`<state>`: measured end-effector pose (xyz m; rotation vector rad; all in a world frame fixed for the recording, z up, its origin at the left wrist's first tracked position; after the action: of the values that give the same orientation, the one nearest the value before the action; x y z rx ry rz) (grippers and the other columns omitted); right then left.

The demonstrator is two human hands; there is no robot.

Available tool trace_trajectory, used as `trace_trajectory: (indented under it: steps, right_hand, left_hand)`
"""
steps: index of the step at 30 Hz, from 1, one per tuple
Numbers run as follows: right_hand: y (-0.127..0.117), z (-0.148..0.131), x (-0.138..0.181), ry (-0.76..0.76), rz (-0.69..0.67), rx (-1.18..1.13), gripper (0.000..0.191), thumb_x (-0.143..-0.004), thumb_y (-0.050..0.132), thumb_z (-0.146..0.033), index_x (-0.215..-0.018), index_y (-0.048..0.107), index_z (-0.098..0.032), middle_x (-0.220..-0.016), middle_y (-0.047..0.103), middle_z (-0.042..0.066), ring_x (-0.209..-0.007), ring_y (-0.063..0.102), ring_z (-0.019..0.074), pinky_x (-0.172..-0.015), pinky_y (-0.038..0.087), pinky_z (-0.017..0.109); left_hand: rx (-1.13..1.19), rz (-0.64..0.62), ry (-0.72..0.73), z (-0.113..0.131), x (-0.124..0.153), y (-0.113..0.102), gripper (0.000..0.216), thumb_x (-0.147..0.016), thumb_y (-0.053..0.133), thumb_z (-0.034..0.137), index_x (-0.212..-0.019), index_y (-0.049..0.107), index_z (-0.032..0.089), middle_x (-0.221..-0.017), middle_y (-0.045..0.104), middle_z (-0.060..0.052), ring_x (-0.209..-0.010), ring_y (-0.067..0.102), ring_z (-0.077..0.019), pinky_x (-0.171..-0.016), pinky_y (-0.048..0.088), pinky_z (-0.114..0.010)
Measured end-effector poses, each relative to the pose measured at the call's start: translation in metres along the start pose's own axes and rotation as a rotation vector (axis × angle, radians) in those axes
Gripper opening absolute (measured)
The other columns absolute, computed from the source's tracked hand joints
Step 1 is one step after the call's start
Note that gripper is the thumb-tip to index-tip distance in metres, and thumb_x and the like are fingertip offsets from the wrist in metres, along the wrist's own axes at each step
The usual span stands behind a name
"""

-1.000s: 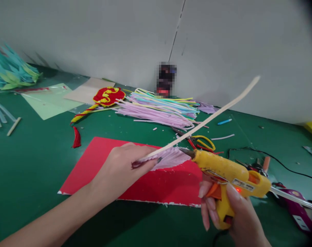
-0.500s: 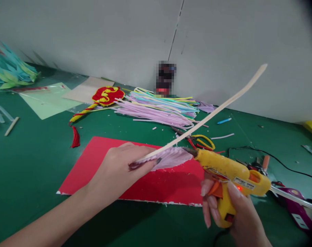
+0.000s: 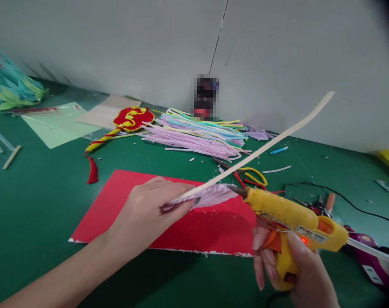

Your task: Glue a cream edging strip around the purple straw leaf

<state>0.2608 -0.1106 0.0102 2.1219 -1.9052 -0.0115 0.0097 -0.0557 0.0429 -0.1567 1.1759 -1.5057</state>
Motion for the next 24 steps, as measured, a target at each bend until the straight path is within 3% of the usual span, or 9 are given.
trace_trajectory:
  steps: [5, 17, 24]
  right_hand:
    - [0.013, -0.008, 0.0, 0.076, 0.124, -0.027, 0.044, -0.072, 0.065, -0.06, -0.074, 0.068, -0.017, -0.044, 0.05, -0.002, -0.03, 0.038, 0.0067, -0.032, 0.046, 0.025]
    - [0.024, -0.017, 0.002, 0.167, 0.137, 0.03, 0.052, -0.067, 0.065, -0.066, -0.069, 0.066, -0.014, -0.039, 0.047, -0.003, -0.03, 0.044, 0.0093, -0.034, 0.043, 0.023]
    - [0.029, -0.018, 0.012, 0.13, 0.199, 0.182, 0.046, -0.073, 0.06, -0.062, -0.071, 0.066, -0.016, -0.04, 0.05, -0.001, -0.037, 0.053, 0.014, -0.037, 0.045, 0.024]
  left_hand:
    - [-0.01, 0.014, 0.004, 0.002, -0.001, 0.0, 0.008, -0.083, 0.06, 0.019, -0.083, 0.068, 0.018, -0.062, 0.065, 0.003, -0.054, 0.051, -0.0076, -0.049, 0.035, -0.018]
    - [-0.036, -0.04, 0.015, 0.004, 0.001, -0.002, 0.012, -0.087, 0.056, 0.023, -0.083, 0.068, 0.023, -0.064, 0.067, 0.004, -0.058, 0.057, -0.01, -0.061, 0.041, -0.02]
    - [-0.071, 0.065, 0.113, 0.005, 0.001, -0.002, 0.01, -0.086, 0.057, 0.017, -0.082, 0.065, 0.02, -0.069, 0.068, 0.004, -0.06, 0.059, -0.0089, -0.06, 0.04, -0.021]
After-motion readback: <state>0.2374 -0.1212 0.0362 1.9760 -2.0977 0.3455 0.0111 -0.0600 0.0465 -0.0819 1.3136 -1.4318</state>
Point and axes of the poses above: each hand's wrist, its own x-axis away from the middle knuckle, its own y-axis out of the palm, z = x × y, the point moved 1 cm from there along -x, towards the middle knuckle
